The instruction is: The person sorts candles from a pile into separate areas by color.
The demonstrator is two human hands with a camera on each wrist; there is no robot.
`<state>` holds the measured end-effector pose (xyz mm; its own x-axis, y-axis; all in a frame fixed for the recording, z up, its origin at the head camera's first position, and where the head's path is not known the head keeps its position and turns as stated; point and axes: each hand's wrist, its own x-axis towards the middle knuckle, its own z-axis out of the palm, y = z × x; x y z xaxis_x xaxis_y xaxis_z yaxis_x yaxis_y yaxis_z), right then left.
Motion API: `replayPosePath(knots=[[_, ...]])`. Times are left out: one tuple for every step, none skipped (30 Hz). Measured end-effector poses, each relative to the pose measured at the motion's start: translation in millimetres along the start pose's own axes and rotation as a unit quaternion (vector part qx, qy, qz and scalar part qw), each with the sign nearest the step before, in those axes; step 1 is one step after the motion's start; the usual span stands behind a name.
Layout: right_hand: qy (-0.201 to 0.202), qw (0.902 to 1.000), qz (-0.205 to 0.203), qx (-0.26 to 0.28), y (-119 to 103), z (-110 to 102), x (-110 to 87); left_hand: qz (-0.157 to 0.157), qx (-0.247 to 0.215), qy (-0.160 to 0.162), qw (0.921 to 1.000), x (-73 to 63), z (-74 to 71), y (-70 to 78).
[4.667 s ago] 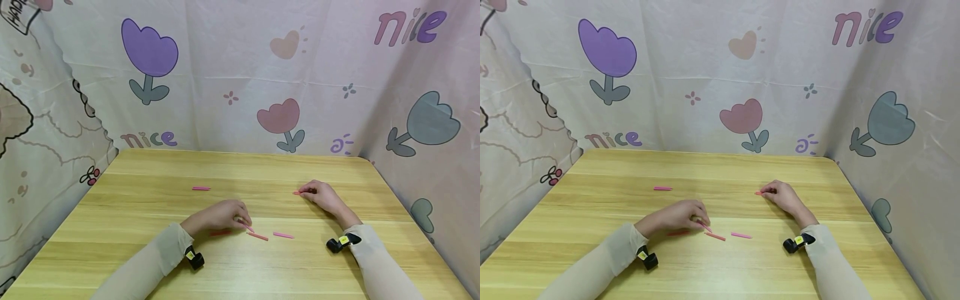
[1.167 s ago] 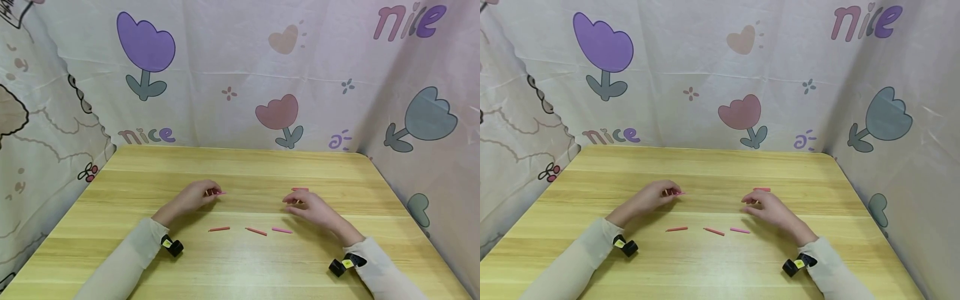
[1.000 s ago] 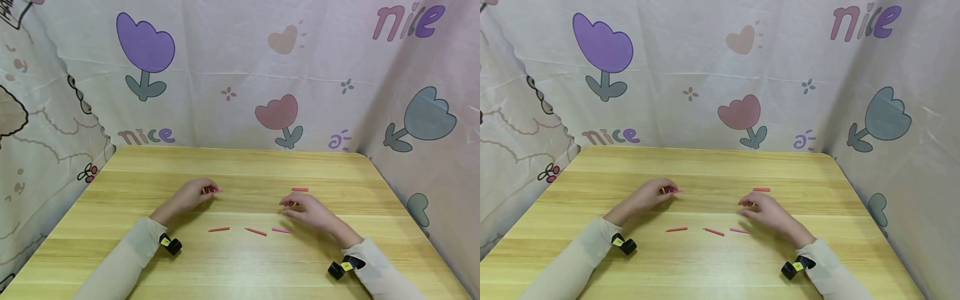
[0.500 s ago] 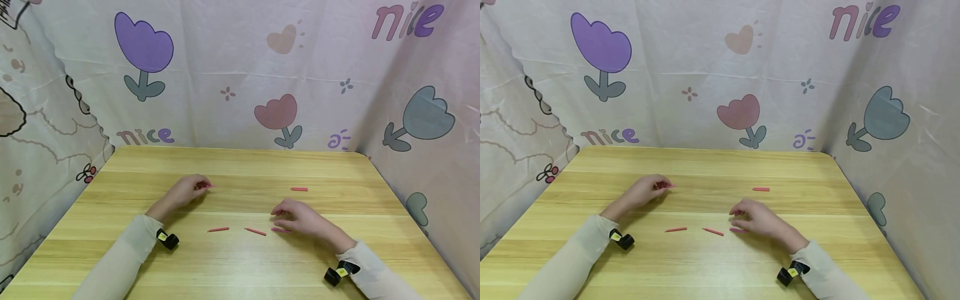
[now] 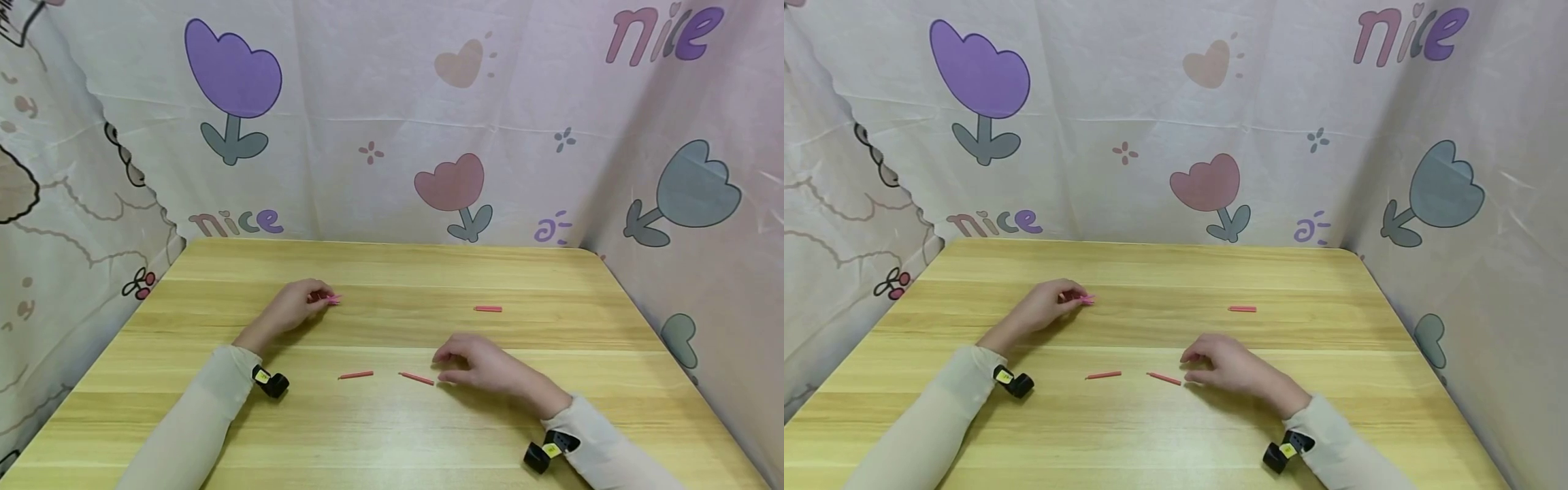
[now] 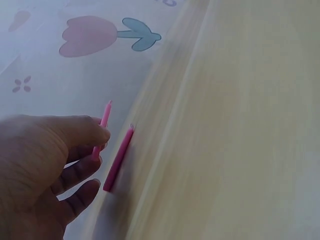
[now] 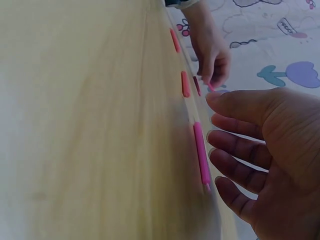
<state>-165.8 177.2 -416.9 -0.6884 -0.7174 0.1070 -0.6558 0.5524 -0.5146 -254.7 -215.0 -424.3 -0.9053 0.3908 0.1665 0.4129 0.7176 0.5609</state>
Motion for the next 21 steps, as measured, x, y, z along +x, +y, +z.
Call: replayPosePath(knots=[[-0.003,1.0,0.001,-0.001,-1,1,0.5,-0.002,0.001,0.001,1.0,0.0,-0.3,-0.9],[-0.007,1.0,0.002,-0.001,-2,1,1.0,-0.001,0.003,0.003,1.0,0.0,-0.7,-1.5],[-0.009,1.0,0.002,-0.001,-3,2,1.6,-0.001,0.004,0.004,1.0,0.0,-1.0,-2.4],[-0.012,0.9999,0.003,0.0,-4,3,2.3,-0.001,0.006,0.006,1.0,0.1,-1.3,-3.4],[-0.015,0.9999,0.002,0.001,-5,3,3.1,0.001,0.008,0.007,0.9999,0.3,-1.5,-4.8],[-0.017,0.9999,0.001,0.001,-6,4,4.0,0.0,0.008,0.008,0.9999,0.4,-1.7,-6.1],[-0.019,0.9998,0.001,0.001,-7,5,4.9,0.0,0.009,0.009,0.9999,0.7,-1.9,-7.5],[-0.02,0.9998,-0.001,0.002,-8,6,5.9,-0.001,0.01,0.011,0.9999,0.9,-2.1,-8.9],[-0.02,0.9998,-0.004,0.001,-9,7,6.9,0.0,0.01,0.011,0.9999,1.0,-2.3,-10.1],[-0.02,0.9998,-0.007,-0.001,-9,7,8.0,0.001,0.011,0.012,0.9999,1.1,-2.3,-11.6],[-0.019,0.9997,-0.012,-0.002,-10,8,8.9,-0.001,0.011,0.013,0.9999,1.4,-2.3,-13.1],[-0.018,0.9997,-0.017,-0.005,-10,9,9.8,-0.004,0.011,0.014,0.9998,1.5,-2.3,-14.3],[-0.016,0.9996,-0.021,-0.007,-10,10,10.6,-0.004,0.011,0.014,0.9998,1.8,-2.3,-15.8],[-0.014,0.9995,-0.026,-0.009,-11,11,11.3,-0.002,0.011,0.015,0.9998,1.7,-2.3,-17.3],[-0.014,0.9994,-0.03,-0.011,-11,12,12.0,0.001,0.011,0.016,0.9998,1.7,-2.4,-18.7],[-0.013,0.9993,-0.032,-0.012,-12,12,12.5,0.005,0.011,0.018,0.9998,1.9,-2.4,-20.6],[-0.013,0.9993,-0.034,-0.013,-12,13,12.9,0.009,0.011,0.02,0.9997,2.1,-2.4,-22.3],[-0.012,0.9992,-0.034,-0.015,-12,13,13.2,0.016,0.012,0.023,0.9995,2.0,-2.2,-23.9],[-0.013,0.9993,-0.033,-0.015,-13,14,13.5,0.023,0.016,0.027,0.9992,2.0,-1.8,-25.3],[-0.013,0.9992,-0.033,-0.016,-13,14,13.8,0.03,0.016,0.03,0.999,2.0,-1.4,-26.7],[-0.013,0.9993,-0.032,-0.016,-14,14,14.1,0.032,0.015,0.032,0.9989,1.9,-1.1,-27.7]])
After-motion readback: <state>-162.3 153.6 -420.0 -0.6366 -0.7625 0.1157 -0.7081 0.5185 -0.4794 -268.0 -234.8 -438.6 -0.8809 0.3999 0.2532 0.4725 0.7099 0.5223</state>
